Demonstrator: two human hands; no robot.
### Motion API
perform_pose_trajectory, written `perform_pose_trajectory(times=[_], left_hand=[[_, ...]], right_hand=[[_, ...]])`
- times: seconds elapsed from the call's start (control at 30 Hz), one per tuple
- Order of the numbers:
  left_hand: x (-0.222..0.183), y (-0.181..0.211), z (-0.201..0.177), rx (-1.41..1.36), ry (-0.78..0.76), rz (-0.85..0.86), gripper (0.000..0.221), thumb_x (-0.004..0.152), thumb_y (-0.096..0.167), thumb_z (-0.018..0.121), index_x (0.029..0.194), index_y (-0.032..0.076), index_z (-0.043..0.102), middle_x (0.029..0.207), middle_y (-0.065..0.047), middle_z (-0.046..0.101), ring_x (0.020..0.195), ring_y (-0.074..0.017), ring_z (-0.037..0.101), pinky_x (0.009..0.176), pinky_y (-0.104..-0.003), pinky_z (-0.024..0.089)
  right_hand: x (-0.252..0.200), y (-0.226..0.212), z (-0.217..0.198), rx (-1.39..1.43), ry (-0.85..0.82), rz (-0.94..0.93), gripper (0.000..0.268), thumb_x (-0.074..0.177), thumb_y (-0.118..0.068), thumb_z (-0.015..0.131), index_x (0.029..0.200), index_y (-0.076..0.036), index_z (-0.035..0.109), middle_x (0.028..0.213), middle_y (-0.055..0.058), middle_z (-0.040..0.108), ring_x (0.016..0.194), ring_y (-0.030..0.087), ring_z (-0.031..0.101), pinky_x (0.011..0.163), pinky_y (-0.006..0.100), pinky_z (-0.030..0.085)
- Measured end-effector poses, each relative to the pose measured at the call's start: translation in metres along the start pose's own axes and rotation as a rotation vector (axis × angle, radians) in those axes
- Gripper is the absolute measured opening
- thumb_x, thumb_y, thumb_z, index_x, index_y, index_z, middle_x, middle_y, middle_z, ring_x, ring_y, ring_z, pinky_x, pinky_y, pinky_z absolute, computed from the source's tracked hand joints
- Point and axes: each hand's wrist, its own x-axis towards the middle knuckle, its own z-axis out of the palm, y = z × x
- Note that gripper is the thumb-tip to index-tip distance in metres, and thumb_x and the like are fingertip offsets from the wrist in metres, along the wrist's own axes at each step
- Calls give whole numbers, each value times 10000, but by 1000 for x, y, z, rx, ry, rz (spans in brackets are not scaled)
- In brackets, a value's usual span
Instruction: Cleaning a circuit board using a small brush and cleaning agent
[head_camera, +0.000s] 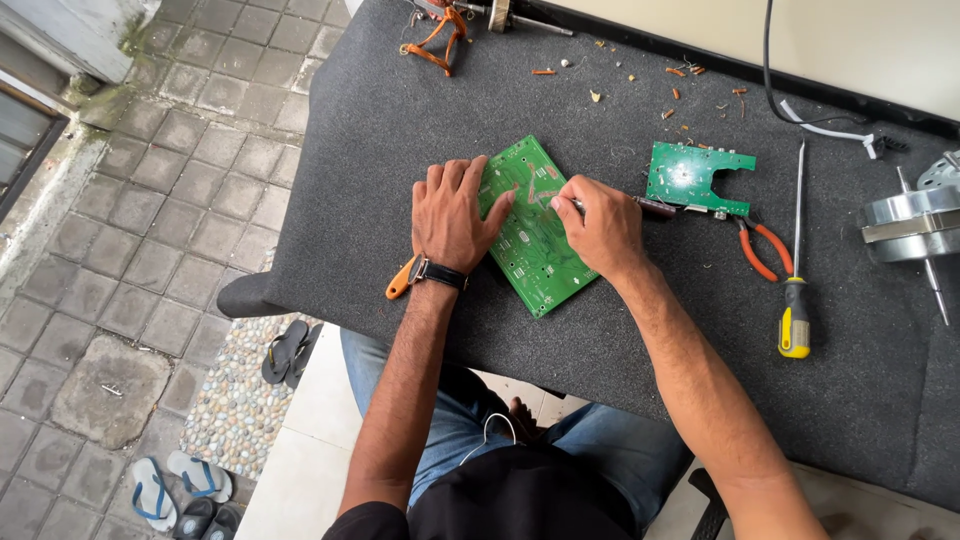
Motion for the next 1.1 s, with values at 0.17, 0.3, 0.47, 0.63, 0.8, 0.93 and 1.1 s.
perform_pose_trajectory(times=[0.17,0.3,0.47,0.63,0.8,0.93,1.1], left_hand=[[0,0,0,4,5,-1,597,944,598,635,1313,128,628,1129,-43,615,1076,-225,545,868,-386,417],[-1,-1,3,10,4,-3,603,948,612,621,1312,131,629,1130,-40,616,1077,-221,545,867,-385,418],[-1,0,0,9,-1,-2,604,951,607,619,1317,126,623,1136,-46,609,1074,-229,545,864,-388,418],[0,-1,1,13,1,6,604,950,604,624,1319,127,621,1137,-43,605,1080,-231,545,874,-391,415],[-1,-2,4,16,7,6,603,943,609,628,1308,129,629,1126,-39,607,1069,-229,546,864,-393,420],[2,-1,2,19,21,7,595,936,603,639,1304,135,631,1125,-34,610,1071,-228,550,858,-391,425],[-1,-1,4,9,3,6,594,932,594,649,1306,133,635,1124,-36,620,1073,-231,554,863,-398,427]], right_hand=[[-1,1,-2,26,-28,-16,92,988,-190,681,908,-166,642,843,84,716,845,342,728,726,439,560],[-1,4,1,-1,-21,-13,83,988,-222,680,929,-182,636,847,88,699,857,337,724,728,442,561],[0,4,1,8,-27,-35,81,977,-201,682,916,-173,638,845,90,703,852,347,722,722,451,562],[-1,3,-2,31,-42,-50,87,981,-185,674,905,-169,636,850,69,711,847,338,724,725,443,562],[0,5,1,13,4,-77,84,973,-197,685,912,-164,637,813,91,678,833,348,714,707,451,563],[1,2,-2,25,-23,-105,93,975,-193,676,894,-166,639,795,92,677,823,356,714,701,460,559],[1,4,0,21,11,-86,102,979,-197,685,895,-169,634,796,85,667,823,340,712,701,446,559]])
